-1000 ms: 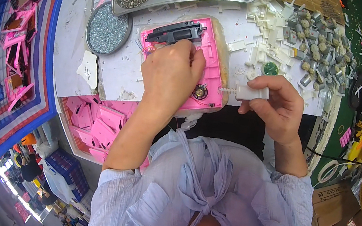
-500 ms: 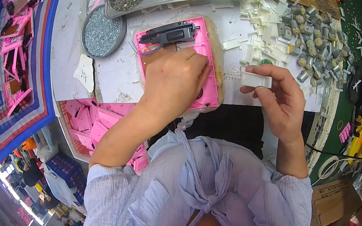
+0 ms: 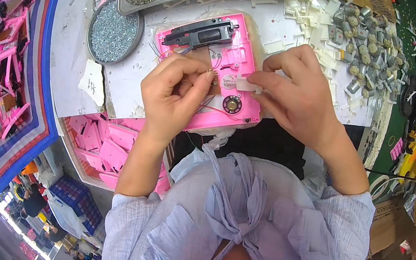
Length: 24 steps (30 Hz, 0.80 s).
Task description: Assembling and soldering components for a plastic toy inside a factory setting.
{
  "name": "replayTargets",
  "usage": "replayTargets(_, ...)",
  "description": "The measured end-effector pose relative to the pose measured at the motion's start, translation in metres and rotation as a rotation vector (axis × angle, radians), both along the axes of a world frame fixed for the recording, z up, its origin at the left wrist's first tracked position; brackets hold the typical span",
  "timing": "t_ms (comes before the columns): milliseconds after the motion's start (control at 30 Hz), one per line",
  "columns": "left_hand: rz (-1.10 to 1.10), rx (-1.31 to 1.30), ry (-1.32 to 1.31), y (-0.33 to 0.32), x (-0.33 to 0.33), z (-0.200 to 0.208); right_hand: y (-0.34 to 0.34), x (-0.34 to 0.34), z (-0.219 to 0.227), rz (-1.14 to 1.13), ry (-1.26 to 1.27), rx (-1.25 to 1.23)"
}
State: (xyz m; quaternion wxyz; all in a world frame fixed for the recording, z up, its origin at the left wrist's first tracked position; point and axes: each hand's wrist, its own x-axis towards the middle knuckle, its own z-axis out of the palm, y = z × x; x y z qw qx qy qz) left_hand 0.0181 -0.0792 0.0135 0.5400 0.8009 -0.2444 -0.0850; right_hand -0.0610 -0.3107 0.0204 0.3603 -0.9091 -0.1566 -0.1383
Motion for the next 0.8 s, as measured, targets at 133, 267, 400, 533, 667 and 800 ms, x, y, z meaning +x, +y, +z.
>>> replayTargets(133,-0.034,-0.041,-0.03,0.0,0.002,-0.004,0.007,0.012,0.003,0.06,-0.039,-0.117)
replayTargets(267,-0.015,-0.057,0.027,-0.001,-0.001,-0.007,0.006,0.019,-0.001,0.104,-0.072,-0.122)
replayTargets(400,-0.011,-0.058,0.052,0.001,-0.002,-0.009,0.002,0.018,-0.027,0.109,-0.04,0.129)
replayTargets(533,-0.021,-0.079,-0.067,0.0,0.001,-0.014,0.006,0.017,-0.036,0.086,-0.022,0.133)
replayTargets(667,-0.028,-0.05,-0.093,0.001,0.002,-0.014,0.014,0.018,-0.009,0.064,0.108,-0.114)
replayTargets(800,-0.03,-0.029,-0.052,0.0,0.0,-0.012,0.013,0.007,-0.005,0.027,0.125,-0.104)
